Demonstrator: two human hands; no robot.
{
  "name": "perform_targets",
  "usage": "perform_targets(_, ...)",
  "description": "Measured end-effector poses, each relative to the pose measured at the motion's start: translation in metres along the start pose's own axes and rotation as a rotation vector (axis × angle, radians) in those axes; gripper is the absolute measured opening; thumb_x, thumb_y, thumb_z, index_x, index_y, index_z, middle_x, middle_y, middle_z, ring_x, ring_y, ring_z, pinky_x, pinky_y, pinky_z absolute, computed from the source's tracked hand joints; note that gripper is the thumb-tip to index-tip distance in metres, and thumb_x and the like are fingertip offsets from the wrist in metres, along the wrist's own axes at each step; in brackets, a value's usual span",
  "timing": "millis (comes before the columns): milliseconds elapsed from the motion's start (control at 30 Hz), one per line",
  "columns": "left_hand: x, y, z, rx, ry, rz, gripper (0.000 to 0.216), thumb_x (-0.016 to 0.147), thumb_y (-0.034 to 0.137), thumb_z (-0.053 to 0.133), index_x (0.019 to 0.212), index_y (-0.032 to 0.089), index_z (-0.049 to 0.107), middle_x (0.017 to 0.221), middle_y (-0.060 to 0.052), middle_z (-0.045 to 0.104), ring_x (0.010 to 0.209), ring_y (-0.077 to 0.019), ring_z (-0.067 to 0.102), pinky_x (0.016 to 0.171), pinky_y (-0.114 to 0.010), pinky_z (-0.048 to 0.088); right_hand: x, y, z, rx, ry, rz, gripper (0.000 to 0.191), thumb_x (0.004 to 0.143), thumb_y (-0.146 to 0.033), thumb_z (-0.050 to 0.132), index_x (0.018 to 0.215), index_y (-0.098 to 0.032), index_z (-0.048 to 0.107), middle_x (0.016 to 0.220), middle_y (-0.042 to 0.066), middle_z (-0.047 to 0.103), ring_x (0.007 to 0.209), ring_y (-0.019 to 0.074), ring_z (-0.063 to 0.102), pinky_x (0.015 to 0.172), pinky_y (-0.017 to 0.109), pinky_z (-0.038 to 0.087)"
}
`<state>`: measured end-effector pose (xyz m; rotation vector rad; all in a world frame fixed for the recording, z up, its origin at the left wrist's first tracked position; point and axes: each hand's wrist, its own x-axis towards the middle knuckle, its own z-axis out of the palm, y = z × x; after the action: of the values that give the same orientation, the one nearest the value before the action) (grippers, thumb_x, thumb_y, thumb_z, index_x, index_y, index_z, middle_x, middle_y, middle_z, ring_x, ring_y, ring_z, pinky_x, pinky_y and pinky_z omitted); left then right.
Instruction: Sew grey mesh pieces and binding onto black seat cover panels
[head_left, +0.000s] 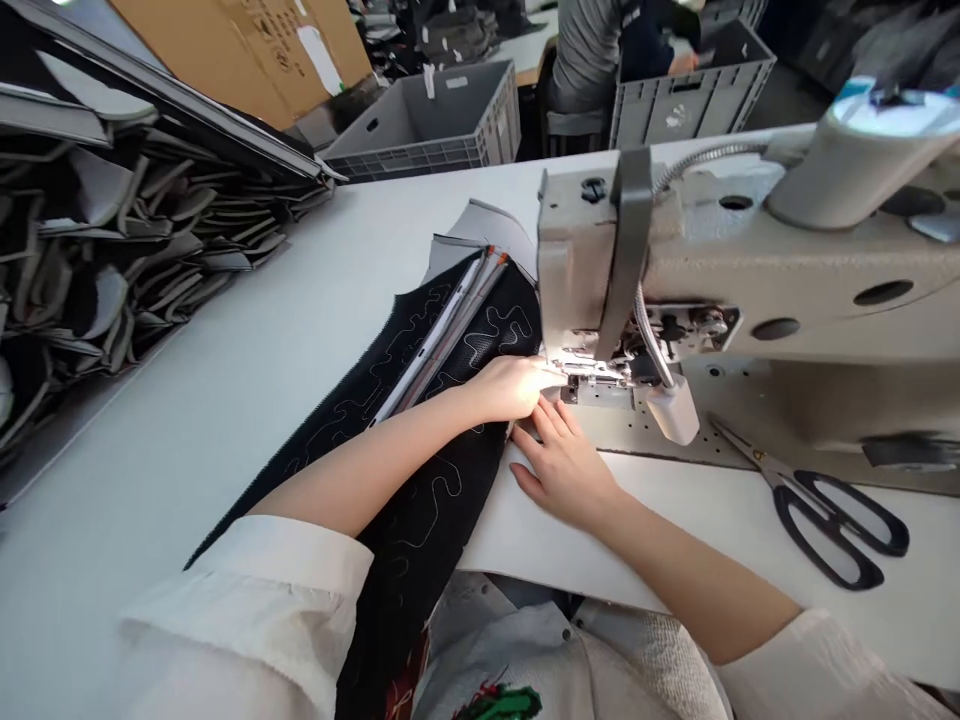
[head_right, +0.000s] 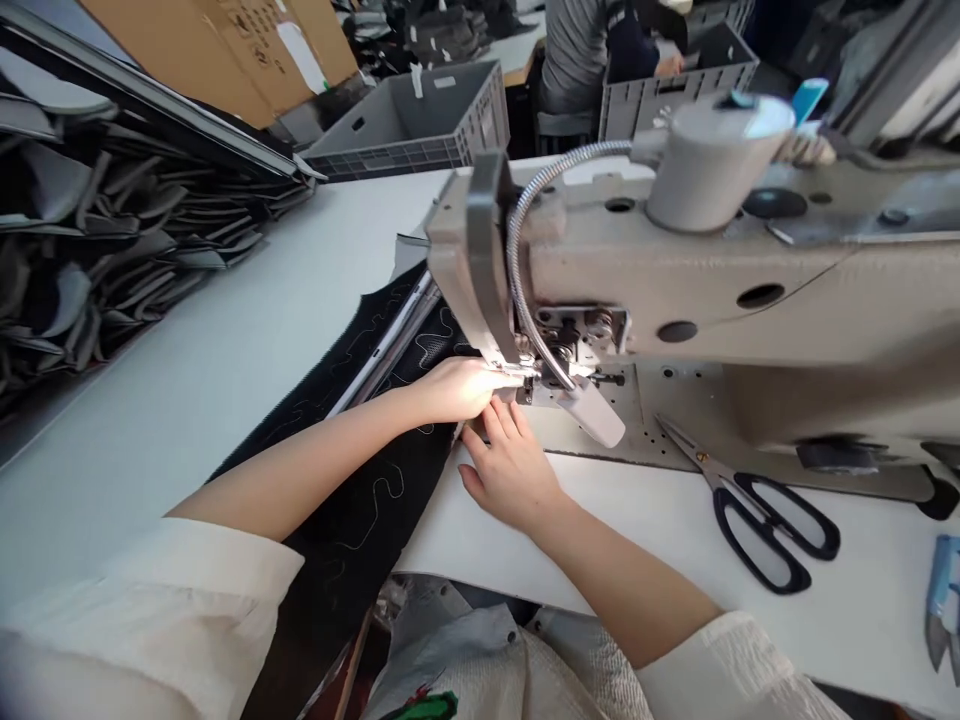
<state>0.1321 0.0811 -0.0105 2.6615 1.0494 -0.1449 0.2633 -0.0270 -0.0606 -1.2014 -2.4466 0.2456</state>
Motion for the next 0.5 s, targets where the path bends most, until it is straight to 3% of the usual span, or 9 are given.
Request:
perform_targets(300, -0.006, -0.003, 0.011, -0.057, 0.140, 0.031, 0.037, 0.083, 0.015, 0.049, 0.115, 0.025, 0.065, 0.118, 0.000, 0.064, 0.095, -0.0166, 0.064, 0.085, -0.025, 0.048, 0.002, -0.004, -0.004, -0.027, -0.010, -0.024, 0.028, 0.088, -0.025, 0.050, 0.113, -0.016, 0.060, 0.128, 0.017, 0.051, 0.128, 0.0329, 0.038, 0.107, 0.056, 0.032)
perform_targets(500, -0.014, 0.003, 0.027, -0.101, 0.272, -0.033, 0.038, 0.083, 0.014, 0.049, 0.116, 0.024, 0.064, 0.122, 0.000, 0.062, 0.097, -0.0183, 0.064, 0.081, -0.028, 0.047, -0.001, -0.004, -0.003, 0.021, 0.094, -0.089, 0.022, 0.089, -0.019, 0.046, 0.102, -0.019, 0.064, 0.110, 0.012, 0.061, 0.117, 0.0293, 0.050, 0.100, 0.053, 0.041)
